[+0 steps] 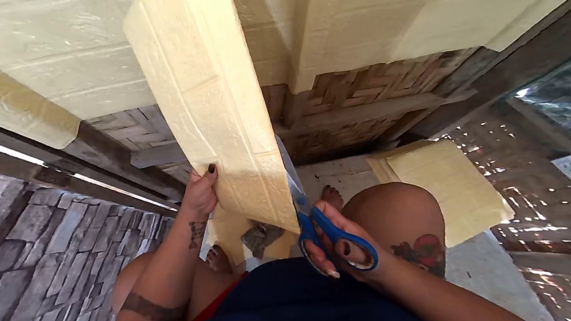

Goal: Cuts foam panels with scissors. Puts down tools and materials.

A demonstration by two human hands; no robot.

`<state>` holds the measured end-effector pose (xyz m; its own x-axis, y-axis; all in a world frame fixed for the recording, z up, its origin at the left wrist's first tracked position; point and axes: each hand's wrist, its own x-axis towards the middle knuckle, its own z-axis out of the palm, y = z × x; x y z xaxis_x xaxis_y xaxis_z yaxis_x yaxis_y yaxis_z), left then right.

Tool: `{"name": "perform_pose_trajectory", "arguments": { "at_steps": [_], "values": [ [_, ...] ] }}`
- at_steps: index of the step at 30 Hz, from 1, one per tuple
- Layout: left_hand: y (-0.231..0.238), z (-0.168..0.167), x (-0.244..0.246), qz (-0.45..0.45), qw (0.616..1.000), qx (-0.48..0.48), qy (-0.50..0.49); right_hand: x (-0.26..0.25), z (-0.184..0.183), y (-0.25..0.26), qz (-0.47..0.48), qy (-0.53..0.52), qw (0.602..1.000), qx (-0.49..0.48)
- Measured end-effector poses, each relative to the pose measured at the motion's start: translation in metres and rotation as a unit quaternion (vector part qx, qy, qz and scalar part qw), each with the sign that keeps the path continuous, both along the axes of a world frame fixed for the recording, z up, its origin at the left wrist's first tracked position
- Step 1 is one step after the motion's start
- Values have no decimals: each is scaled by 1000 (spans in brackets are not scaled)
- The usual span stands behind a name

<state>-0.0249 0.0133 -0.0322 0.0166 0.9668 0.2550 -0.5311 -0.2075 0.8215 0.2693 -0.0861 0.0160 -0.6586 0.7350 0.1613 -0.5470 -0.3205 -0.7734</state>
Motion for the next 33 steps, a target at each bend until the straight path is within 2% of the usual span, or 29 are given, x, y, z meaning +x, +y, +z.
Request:
{"name": "perform_pose_trajectory", "arguments": {
  "at_steps": [16,21,27,33],
  "values": [
    [1,0,0,8,1000,-10,-1,1,0,-2,-14,-32,999,25],
    [-2,3,-2,17,999,-40,14,8,1,0,0,-52,998,34],
    [-7,6,-2,-8,999,-23,32,8,4,2,-9,-57,997,44],
    [-9,3,2,-24,999,-20,28,2,-1,5,-6,-21,998,53]
  ]
}}
